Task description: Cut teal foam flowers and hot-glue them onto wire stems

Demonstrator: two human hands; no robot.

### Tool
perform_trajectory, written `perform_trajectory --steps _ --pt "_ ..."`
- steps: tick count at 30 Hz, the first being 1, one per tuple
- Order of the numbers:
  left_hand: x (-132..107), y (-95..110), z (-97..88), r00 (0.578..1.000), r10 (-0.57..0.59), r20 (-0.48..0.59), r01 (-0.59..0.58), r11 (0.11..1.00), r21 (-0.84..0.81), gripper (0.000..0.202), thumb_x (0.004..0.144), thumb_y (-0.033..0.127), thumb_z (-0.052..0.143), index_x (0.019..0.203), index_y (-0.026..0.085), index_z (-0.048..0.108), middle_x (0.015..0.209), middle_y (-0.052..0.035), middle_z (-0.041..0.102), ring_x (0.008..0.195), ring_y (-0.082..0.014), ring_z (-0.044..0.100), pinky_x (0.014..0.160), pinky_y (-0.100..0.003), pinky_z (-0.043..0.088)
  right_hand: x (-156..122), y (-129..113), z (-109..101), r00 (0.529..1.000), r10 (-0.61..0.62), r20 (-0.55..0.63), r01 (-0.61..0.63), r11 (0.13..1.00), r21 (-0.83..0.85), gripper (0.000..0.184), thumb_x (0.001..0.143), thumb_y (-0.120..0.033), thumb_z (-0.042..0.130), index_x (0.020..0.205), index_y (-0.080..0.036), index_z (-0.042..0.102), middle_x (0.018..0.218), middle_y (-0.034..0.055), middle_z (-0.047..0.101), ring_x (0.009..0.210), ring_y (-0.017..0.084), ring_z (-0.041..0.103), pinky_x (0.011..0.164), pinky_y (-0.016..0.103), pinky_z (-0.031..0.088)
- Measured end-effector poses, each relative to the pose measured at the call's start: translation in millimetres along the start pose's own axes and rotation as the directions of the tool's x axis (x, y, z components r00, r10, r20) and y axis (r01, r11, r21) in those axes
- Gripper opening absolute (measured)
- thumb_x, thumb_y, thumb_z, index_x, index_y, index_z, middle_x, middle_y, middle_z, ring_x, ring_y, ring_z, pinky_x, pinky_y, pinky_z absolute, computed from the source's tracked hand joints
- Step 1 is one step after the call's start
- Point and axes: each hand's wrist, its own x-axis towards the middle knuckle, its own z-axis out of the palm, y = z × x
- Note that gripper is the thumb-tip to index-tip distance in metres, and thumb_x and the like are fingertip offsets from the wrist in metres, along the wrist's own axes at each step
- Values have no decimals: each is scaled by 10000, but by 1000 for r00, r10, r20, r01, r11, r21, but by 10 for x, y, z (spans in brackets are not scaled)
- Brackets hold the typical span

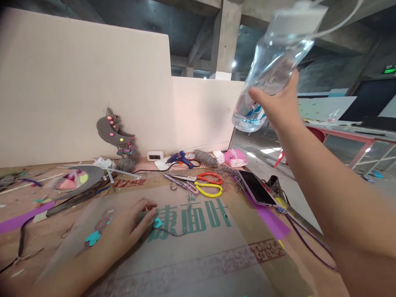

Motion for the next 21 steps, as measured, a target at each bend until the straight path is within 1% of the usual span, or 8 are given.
perform_trajectory --steps 1,2,5,7,10,15,17,21 --pt "-15 11 31 1000 23 8 -23 1000 14 278 988 380 443 990 199 655 990 -79 712 954 -259 666 873 -424 509 -3 153 42 982 163 -93 -156 985 73 714 807 -384 761 1357 -302 312 1458 95 445 1341 225 432 1179 416 336" --pt "-26 22 54 999 45 14 -45 999 30 256 984 363 458 987 202 656 989 -79 713 949 -260 667 867 -428 511 -25 295 100 943 300 -141 -277 947 161 659 738 -326 812 1266 -290 419 1350 93 543 1251 244 521 1115 438 413" --pt "-39 30 95 996 85 6 -85 994 69 201 970 317 493 991 211 661 979 -73 723 935 -258 676 851 -427 526 -145 660 340 906 403 -126 -370 902 223 615 645 -254 842 1151 -234 493 1149 105 631 1088 257 617 997 464 498" --pt "-38 4 116 996 93 -15 -91 992 83 187 966 308 504 986 217 666 961 -67 729 905 -249 686 818 -404 546 -219 864 524 895 435 -94 -401 880 255 629 585 -274 868 1101 -222 511 1029 89 643 991 257 639 901 453 541" --pt "-32 -50 137 993 114 -22 -112 990 88 175 966 319 520 990 235 672 963 -53 736 890 -224 695 797 -357 564 -289 1140 795 880 472 -44 -439 846 303 704 547 -392 880 1110 -237 486 976 44 635 873 230 657 851 446 565" --pt "-19 -63 124 995 103 -3 -103 990 94 193 967 346 518 969 239 679 950 -57 742 881 -223 700 793 -347 569 -437 1519 1173 861 508 31 -492 814 308 826 501 -564 859 1165 -253 480 1007 22 591 922 210 653 882 398 564" --pt "-10 -47 115 996 91 4 -91 992 86 190 958 350 530 961 237 682 945 -63 744 871 -230 702 784 -352 573 -544 1627 1300 853 519 55 -512 813 277 853 511 -570 858 1198 -240 474 1011 34 587 941 212 646 899 392 555" --pt "5 -27 106 996 91 -1 -91 994 65 208 964 338 502 947 235 683 921 -70 748 847 -238 703 763 -364 574 -769 1749 1508 859 503 96 -512 838 188 858 557 -480 876 1251 -193 462 1043 88 607 949 223 638 873 394 554"
